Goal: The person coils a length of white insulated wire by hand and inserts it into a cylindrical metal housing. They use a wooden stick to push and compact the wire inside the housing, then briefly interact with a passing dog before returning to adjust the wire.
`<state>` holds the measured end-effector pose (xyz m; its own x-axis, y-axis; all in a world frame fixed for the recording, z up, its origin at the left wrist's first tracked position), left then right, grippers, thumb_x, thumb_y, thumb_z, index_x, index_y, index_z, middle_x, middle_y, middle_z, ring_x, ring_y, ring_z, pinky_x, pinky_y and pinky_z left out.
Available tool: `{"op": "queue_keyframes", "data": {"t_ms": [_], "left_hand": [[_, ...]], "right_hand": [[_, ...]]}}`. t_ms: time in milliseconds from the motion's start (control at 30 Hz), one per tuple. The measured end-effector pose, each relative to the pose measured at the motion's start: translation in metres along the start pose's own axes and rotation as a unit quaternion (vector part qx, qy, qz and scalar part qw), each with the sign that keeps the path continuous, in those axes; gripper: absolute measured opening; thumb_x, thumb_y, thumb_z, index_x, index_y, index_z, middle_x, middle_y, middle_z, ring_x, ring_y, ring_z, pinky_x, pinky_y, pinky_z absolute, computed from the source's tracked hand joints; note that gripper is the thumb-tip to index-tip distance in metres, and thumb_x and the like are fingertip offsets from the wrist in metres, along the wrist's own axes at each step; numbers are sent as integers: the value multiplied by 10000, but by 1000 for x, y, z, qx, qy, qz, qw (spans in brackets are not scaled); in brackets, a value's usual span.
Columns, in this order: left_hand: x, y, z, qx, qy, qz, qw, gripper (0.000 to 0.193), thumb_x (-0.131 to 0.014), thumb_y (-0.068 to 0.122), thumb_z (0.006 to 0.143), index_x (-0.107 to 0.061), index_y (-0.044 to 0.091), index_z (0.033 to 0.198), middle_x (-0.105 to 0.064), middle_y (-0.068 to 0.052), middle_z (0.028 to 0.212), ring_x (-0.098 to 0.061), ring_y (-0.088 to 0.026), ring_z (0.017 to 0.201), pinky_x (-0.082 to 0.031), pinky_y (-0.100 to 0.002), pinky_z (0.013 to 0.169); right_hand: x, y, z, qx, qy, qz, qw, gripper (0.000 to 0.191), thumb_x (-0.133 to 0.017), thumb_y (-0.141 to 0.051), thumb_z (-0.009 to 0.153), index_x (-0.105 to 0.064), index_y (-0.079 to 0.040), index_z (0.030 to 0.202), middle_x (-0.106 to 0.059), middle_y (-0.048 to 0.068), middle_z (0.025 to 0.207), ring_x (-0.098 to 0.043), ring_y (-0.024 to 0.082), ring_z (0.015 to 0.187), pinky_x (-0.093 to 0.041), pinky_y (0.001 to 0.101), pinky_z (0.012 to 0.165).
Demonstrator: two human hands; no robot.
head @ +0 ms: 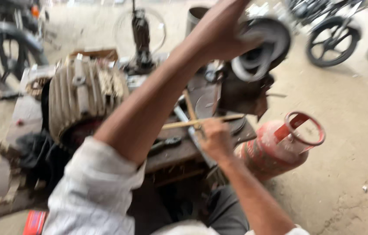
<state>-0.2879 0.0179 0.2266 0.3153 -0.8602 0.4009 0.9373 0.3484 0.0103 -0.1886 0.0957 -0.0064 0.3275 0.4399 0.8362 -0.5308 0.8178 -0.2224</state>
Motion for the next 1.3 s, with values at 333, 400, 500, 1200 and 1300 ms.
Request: {"op": "queue_keyframes", "data": {"t_ms": [333,400,500,1200,1300], "left_hand": [[58,31,-99,317,17,-75,945,728,-701,55,842,-428,94,1516,-584,-185,1484,-586,-333,1358,-572,-456,1029],[66,42,-102,316,27,-50,947,667,-709,52,842,-493,76,1473,-624,-177,1446,-619,-324,1337,-578,-454,1010],[59,49,-108,320,38,-30,946,574,-703,67,862,-561,81,1419,-661,-161,1404,-670,-301,1289,-606,-434,984],[-17,18,30,185,-189,67,962,887,-906,174,688,-473,126,1461,-438,-164,1534,-448,-404,1377,-413,-475,1104],[-38,3,30,210,-188,85,956,847,-855,104,667,-511,173,1438,-458,-116,1543,-471,-380,1381,-441,-447,1127]], "right_hand": [[-84,25,17,-42,-96,-109,989,157,-696,-227,1011,-714,-170,1157,-675,13,1213,-599,207,1209,-396,470,1116],[-76,29,16,-9,-36,-64,997,437,-775,-262,798,-709,-107,1201,-673,99,1177,-601,296,1116,-367,555,997],[-83,38,11,-39,-100,-61,992,266,-743,-232,840,-709,-115,1077,-676,102,1055,-606,295,1053,-388,532,962],[228,88,-112,69,301,738,600,684,-308,-608,1166,-415,-152,668,-418,23,582,-266,130,481,-250,334,477],[269,57,-106,112,405,678,603,678,-295,-588,1169,-430,-122,695,-445,51,592,-292,128,487,-269,331,503]]}}
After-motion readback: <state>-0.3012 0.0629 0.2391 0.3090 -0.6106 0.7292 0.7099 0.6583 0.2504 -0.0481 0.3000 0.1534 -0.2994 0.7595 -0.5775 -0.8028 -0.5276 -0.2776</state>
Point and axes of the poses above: each hand's wrist, its own z-axis towards the middle knuckle, its own x-axis out of the back of the hand, y = z × x, the point moved 6 cm from there along z, towards the middle knuckle
